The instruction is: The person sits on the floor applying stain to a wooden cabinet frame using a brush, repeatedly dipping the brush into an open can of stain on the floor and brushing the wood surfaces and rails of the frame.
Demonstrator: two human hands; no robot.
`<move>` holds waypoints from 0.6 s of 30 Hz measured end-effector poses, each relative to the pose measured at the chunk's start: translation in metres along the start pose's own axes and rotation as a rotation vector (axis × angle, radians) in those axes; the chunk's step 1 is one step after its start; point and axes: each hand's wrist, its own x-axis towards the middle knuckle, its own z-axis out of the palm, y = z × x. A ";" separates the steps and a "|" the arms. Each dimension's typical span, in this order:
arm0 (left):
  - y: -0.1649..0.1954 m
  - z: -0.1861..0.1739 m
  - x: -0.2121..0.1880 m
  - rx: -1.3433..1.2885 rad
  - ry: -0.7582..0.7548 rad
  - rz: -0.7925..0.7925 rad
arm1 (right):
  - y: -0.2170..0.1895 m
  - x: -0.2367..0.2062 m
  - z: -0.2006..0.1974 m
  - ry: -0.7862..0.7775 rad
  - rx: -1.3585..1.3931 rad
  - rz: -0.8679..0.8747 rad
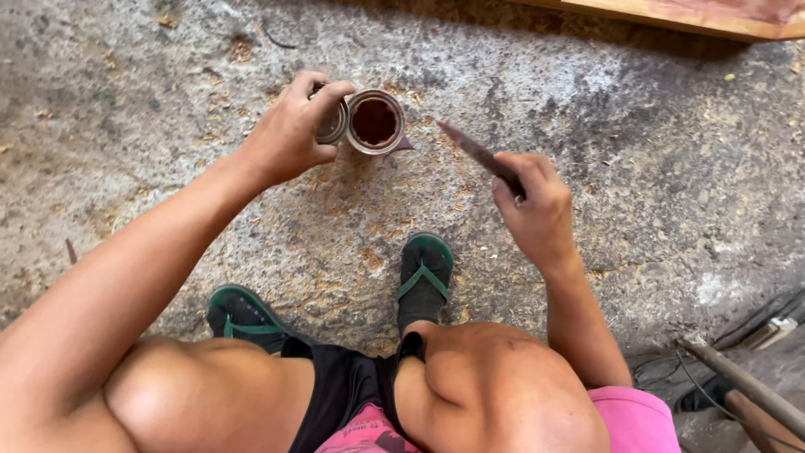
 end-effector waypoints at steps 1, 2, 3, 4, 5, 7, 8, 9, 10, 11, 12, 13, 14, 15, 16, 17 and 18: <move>-0.003 0.001 -0.002 -0.001 -0.038 -0.076 | -0.004 0.007 -0.005 -0.010 -0.030 -0.027; -0.005 0.004 -0.003 -0.070 -0.030 -0.117 | -0.009 0.014 -0.007 -0.030 -0.105 -0.060; -0.006 0.009 -0.002 -0.140 -0.023 -0.160 | -0.014 0.021 -0.009 -0.050 -0.177 -0.092; -0.007 0.014 -0.002 -0.211 -0.019 -0.204 | -0.018 0.026 -0.008 -0.072 -0.249 -0.120; -0.008 0.018 -0.001 -0.222 -0.012 -0.212 | -0.021 0.030 -0.006 -0.081 -0.282 -0.172; -0.007 0.025 0.002 -0.248 0.002 -0.216 | -0.023 0.040 0.000 -0.094 -0.358 -0.274; -0.005 0.028 0.003 -0.258 0.010 -0.205 | -0.022 0.044 0.005 -0.118 -0.398 -0.300; -0.003 0.031 0.003 -0.265 0.019 -0.192 | -0.020 0.048 0.013 -0.138 -0.438 -0.326; -0.001 0.032 0.005 -0.268 0.031 -0.174 | -0.017 0.053 0.018 -0.151 -0.480 -0.355; 0.001 0.032 0.007 -0.265 0.042 -0.162 | -0.015 0.057 0.022 -0.182 -0.525 -0.368; 0.005 0.033 0.006 -0.264 0.049 -0.154 | -0.015 0.059 0.028 -0.219 -0.566 -0.378; 0.008 0.034 0.006 -0.263 0.055 -0.147 | -0.016 0.060 0.033 -0.256 -0.607 -0.388; 0.012 0.035 0.009 -0.256 0.055 -0.150 | -0.016 0.063 0.037 -0.271 -0.640 -0.400; 0.017 0.037 0.011 -0.249 0.056 -0.154 | -0.018 0.066 0.040 -0.286 -0.671 -0.415; 0.020 0.036 0.012 -0.240 0.057 -0.163 | -0.020 0.069 0.044 -0.302 -0.699 -0.432; 0.023 0.036 0.013 -0.257 0.072 -0.162 | -0.022 0.072 0.049 -0.310 -0.692 -0.427; 0.025 0.035 0.013 -0.275 0.088 -0.160 | -0.023 0.076 0.052 -0.317 -0.688 -0.423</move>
